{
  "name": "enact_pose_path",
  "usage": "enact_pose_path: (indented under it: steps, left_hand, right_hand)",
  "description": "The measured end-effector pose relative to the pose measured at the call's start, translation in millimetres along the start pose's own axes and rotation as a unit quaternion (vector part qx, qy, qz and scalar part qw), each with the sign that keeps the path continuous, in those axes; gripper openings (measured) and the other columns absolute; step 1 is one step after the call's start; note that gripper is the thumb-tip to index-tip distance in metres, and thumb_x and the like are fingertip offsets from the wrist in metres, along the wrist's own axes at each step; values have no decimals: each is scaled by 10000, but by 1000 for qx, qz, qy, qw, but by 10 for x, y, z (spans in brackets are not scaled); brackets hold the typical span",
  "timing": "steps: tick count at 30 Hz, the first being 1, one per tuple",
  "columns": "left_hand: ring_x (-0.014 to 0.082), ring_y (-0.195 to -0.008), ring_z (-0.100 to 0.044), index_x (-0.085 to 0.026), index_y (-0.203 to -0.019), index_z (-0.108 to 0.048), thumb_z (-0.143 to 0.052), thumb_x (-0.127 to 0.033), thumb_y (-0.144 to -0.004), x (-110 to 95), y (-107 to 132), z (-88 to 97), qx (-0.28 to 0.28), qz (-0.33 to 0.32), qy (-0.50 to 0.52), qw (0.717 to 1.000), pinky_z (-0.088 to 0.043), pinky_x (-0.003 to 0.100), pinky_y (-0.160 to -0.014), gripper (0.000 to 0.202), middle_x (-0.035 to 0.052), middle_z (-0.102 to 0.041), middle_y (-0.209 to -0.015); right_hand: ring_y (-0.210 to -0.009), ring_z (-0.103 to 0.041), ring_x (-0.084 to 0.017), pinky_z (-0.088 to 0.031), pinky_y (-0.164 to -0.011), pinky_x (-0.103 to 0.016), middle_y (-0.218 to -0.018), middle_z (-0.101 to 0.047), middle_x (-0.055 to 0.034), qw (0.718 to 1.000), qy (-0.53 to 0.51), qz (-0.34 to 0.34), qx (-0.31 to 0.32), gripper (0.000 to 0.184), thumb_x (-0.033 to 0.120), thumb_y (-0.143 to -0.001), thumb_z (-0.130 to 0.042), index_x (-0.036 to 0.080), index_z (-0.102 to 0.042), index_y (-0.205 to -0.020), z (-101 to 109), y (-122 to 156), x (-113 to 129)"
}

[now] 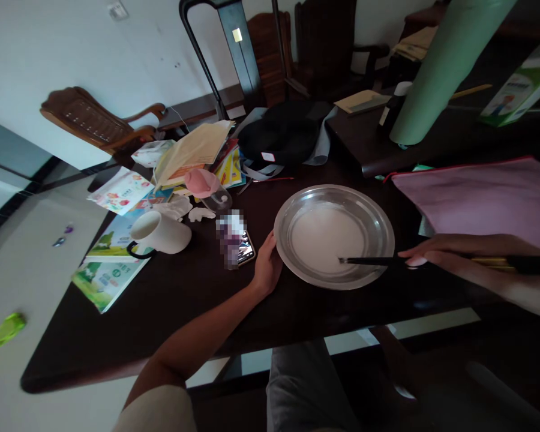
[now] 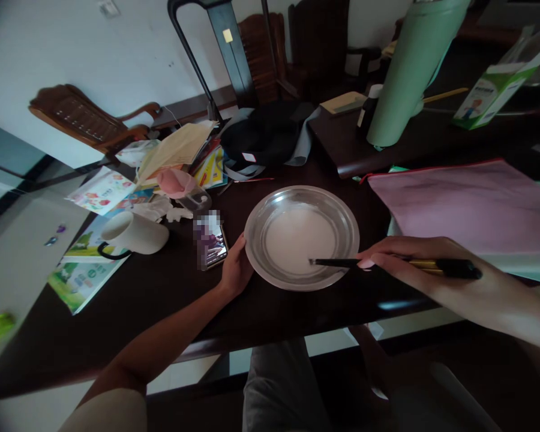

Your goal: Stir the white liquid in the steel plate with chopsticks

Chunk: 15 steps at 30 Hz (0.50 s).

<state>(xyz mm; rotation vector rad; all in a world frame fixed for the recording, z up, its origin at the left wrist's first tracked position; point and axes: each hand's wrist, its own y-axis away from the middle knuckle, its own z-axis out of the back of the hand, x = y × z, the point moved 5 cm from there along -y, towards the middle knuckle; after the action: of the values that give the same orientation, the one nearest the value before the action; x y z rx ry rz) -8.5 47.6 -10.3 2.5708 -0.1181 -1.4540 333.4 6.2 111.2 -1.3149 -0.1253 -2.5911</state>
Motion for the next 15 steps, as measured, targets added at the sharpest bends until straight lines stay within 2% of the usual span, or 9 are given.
enact_pose_path:
  steps: [4,8,11,15]
  left_hand:
    - [361,-1440,-623,-226,-1100,-794,-796,-449,-859,8,-7,10,-2,0,-3,1000,-465,504,-1239,328,71,-827,-1237]
    - [359,-1433,-628,-228,-1096,-791,-815,-454,-848,14,-5,28,-8,6,-3,1000,-466,495,-1237,336,64,-828,-1235]
    - [358,-1411,-645,-229,-1127,-797,-824,-463,-852,10,-1,24,4,5,-3,1000,-469,494,-1232,362,65,-832,-1231]
    - [355,-1358,-681,-229,-1123,-810,-830,-473,-854,-1,-3,14,11,-4,-5,1000,-478,490,-1222,363,66,-833,-1239]
  right_hand:
    - [-999,-856,-273,-696,-970,-394,-1053,-890,-44,998,-36,38,33,304,552,-1004,-683,339,-895,-1046,-305,-161,182]
    - [-1043,-849,-263,-697,-929,-394,-1128,-884,-45,994,-56,88,10,263,496,-1005,-692,316,-873,-1063,-496,-362,205]
    - [-1043,-845,-254,-683,-940,-404,-1146,-881,-42,992,-52,113,-10,224,457,-1001,-703,311,-858,-1069,-514,-469,165]
    - [-1062,-832,-258,-657,-966,-400,-1152,-876,-50,993,-39,106,-39,219,440,-1008,-688,295,-841,-1069,-372,-480,163]
